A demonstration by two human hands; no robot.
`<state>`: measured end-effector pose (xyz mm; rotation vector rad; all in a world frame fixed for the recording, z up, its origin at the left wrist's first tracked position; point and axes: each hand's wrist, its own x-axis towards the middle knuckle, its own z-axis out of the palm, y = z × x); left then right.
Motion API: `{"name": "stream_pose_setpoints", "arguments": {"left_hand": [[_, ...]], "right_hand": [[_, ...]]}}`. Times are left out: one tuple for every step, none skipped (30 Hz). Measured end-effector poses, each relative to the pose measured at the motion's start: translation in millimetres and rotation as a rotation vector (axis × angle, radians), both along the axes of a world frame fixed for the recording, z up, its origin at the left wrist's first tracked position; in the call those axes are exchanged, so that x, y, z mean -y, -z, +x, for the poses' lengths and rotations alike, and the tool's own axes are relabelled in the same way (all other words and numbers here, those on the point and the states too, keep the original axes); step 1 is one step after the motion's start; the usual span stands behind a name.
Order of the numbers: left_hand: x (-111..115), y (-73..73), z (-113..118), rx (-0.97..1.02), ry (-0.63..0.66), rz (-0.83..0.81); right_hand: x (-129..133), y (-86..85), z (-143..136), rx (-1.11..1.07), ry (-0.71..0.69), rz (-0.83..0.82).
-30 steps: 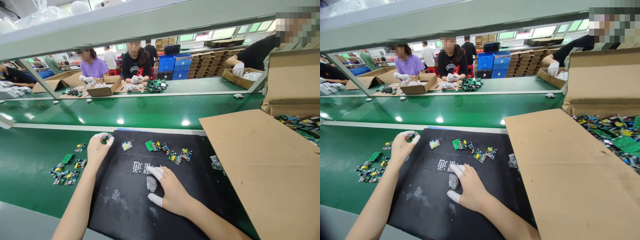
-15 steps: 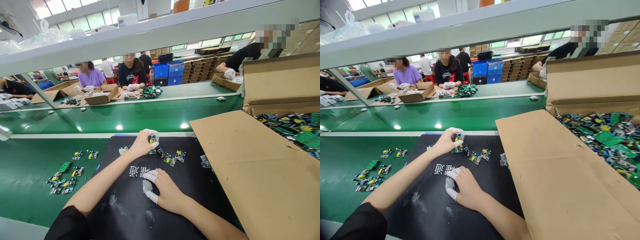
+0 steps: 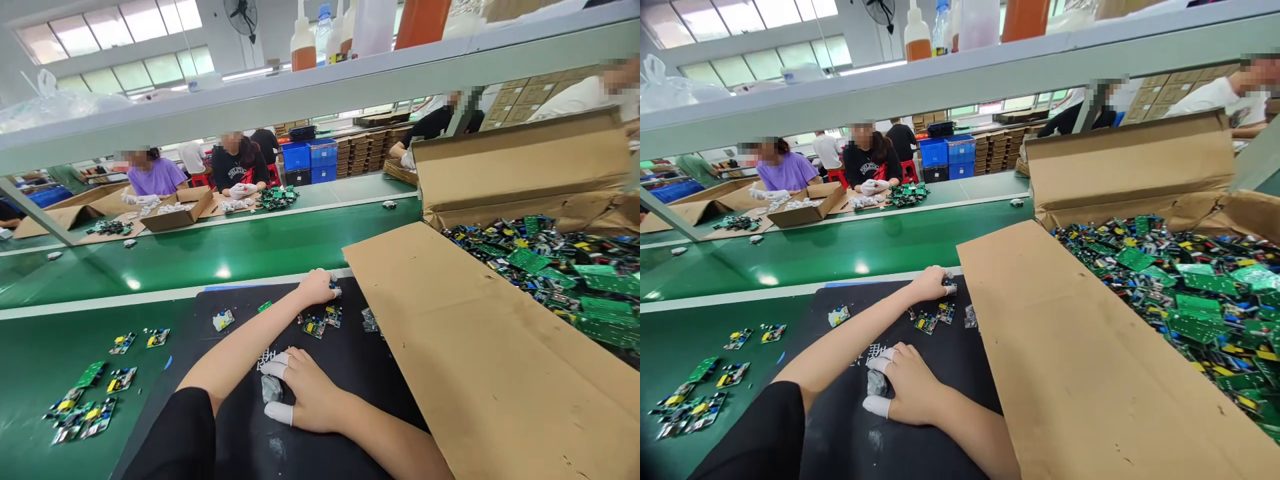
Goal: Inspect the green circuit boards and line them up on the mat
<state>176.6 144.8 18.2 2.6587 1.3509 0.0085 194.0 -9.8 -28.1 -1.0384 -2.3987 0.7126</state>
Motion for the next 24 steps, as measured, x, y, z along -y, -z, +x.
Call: {"name": "stream_pose_setpoints", "arguments": {"left_hand": [[3,-3.6,-1,-0.012,-0.008,0.02],[7,-7.2,-2,-0.025,-0.018,0.042],[12,-10.2,-3,-0.039,-0.025,0.062],[17,-12.3,-4,-0.057,-0.031,0.075],[23,-13.2,-4,-0.078,-0.033,0.082],[29,-13.0,-4,-0.101,-0.034,0.083],[34,-11.8,-5,-0.122,-0.033,0.079],[39,-9.9,-5,-0.14,-0.03,0.074],[43,-7.8,-5,-0.152,-0.025,0.068],[45,-5.6,-5,-0.158,-0.018,0.064],[47,-3.7,-6,-0.158,-0.009,0.06],[48,-2.2,-7,-0.153,0.0,0.056],[48,-1.1,-8,-0.144,0.009,0.052],[48,-0.5,-10,-0.133,0.016,0.047],[48,-0.2,-12,-0.118,0.023,0.042],[48,-0.3,-14,-0.099,0.029,0.038],[48,-0.7,-16,-0.075,0.037,0.035],[48,-1.6,-18,-0.045,0.045,0.032],[48,-2.8,-21,-0.008,0.053,0.03],[50,-4.5,-25,0.037,0.06,0.028],[52,-6.5,-30,0.084,0.065,0.026],[55,-8.6,-37,0.125,0.066,0.026],[58,-10.7,-45,0.181,0.071,0.028],[63,-12.5,-55,0.252,0.085,0.035]], "right_hand": [[-1,0.4,0,0.002,-0.004,-0.006],[-2,0.9,0,0.002,-0.009,-0.01],[-2,1.5,0,0.002,-0.013,-0.014],[-3,2.3,0,0.002,-0.016,-0.017],[-3,3.1,0,0.002,-0.018,-0.021],[-4,4.0,0,0.001,-0.018,-0.023],[-4,4.9,0,-0.001,-0.017,-0.026],[-4,5.8,0,-0.005,-0.018,-0.027],[-4,6.7,0,-0.01,-0.021,-0.028],[-4,7.6,-1,-0.017,-0.027,-0.029],[-4,8.4,-1,-0.024,-0.033,-0.028],[-4,9.2,-1,-0.03,-0.04,-0.028],[-3,9.8,0,-0.035,-0.046,-0.027],[-3,10.3,0,-0.039,-0.05,-0.025],[-3,10.7,0,-0.043,-0.051,-0.024],[-3,10.9,0,-0.046,-0.05,-0.022],[-3,10.9,0,-0.047,-0.048,-0.02],[-3,10.8,0,-0.048,-0.044,-0.018],[-2,10.5,0,-0.048,-0.04,-0.016],[-2,10.0,0,-0.051,-0.034,-0.013],[-2,9.3,0,-0.059,-0.03,-0.008],[-1,8.7,0,-0.074,-0.025,-0.001],[-1,8.0,0,-0.097,-0.021,0.007],[-1,7.4,-1,-0.127,-0.013,0.014]]}}
